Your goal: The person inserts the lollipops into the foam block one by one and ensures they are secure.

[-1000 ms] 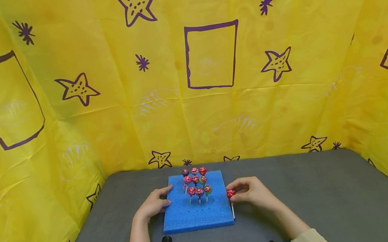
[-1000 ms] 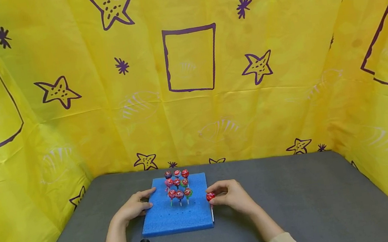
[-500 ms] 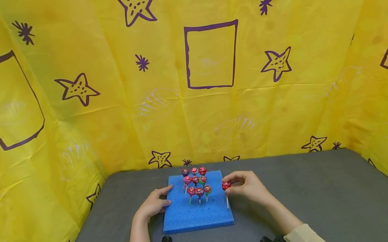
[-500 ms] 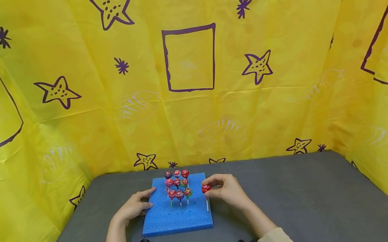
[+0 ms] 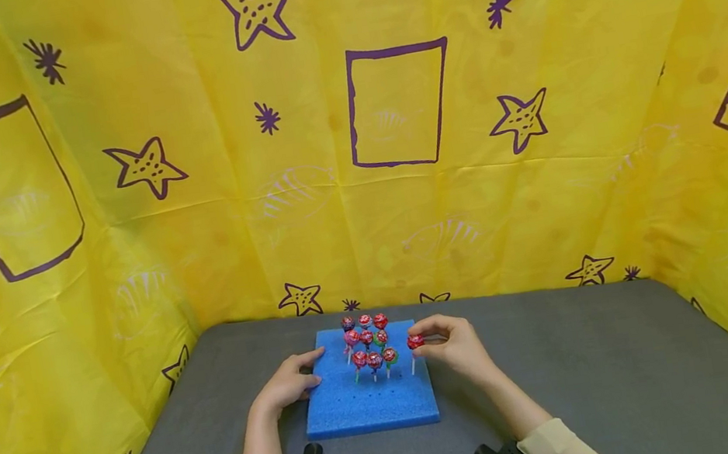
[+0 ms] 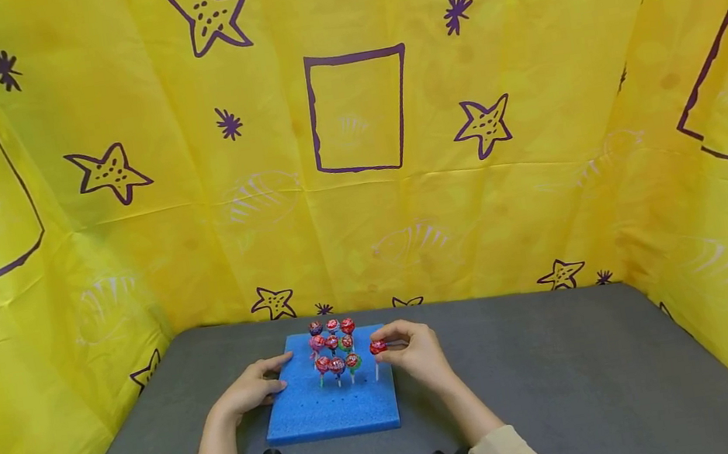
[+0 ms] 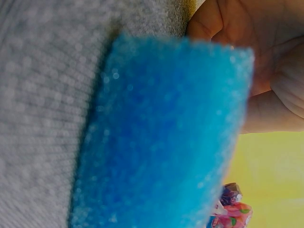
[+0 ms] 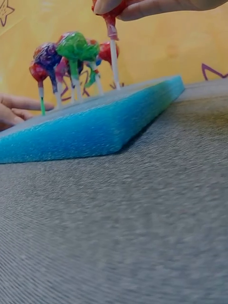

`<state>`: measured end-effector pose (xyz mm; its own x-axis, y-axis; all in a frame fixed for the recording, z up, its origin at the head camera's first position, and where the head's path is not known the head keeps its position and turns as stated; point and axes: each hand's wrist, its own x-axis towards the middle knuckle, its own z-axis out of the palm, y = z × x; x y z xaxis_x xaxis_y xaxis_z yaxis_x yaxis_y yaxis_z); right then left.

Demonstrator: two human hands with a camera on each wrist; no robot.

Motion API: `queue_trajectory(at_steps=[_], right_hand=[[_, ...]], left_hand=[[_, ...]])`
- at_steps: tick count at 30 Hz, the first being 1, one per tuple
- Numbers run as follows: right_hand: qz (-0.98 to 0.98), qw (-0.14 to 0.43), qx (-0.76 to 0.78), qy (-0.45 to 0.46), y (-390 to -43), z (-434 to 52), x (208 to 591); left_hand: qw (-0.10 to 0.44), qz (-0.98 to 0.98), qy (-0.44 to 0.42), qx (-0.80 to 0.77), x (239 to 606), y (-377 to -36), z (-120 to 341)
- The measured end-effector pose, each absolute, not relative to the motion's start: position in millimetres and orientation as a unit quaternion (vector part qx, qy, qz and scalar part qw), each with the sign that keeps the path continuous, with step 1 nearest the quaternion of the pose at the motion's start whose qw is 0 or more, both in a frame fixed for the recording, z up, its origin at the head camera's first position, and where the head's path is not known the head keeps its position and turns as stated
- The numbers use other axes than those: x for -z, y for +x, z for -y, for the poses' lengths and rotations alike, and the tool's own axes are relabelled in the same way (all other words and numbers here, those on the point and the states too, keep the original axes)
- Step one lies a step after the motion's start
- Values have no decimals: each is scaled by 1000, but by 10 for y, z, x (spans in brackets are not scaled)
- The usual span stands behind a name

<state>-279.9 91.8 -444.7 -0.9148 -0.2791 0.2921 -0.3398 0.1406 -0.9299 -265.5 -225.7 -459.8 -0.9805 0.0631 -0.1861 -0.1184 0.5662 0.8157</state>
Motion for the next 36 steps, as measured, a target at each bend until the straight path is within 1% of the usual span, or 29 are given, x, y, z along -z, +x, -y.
queue_trajectory(at_steps=[14, 28, 36], right_hand=[[755, 29, -624, 197, -2835, -769, 4493], [755, 28, -624, 198, -2835, -729, 4540], [755, 15, -625, 200, -2824, -726, 4567]], left_hand=[[100, -882, -20, -461, 4597, -2657, 2254], [101, -881, -21, -461, 4596, -2656, 2259], [101, -880, -21, -464, 4594, -2650, 2263]])
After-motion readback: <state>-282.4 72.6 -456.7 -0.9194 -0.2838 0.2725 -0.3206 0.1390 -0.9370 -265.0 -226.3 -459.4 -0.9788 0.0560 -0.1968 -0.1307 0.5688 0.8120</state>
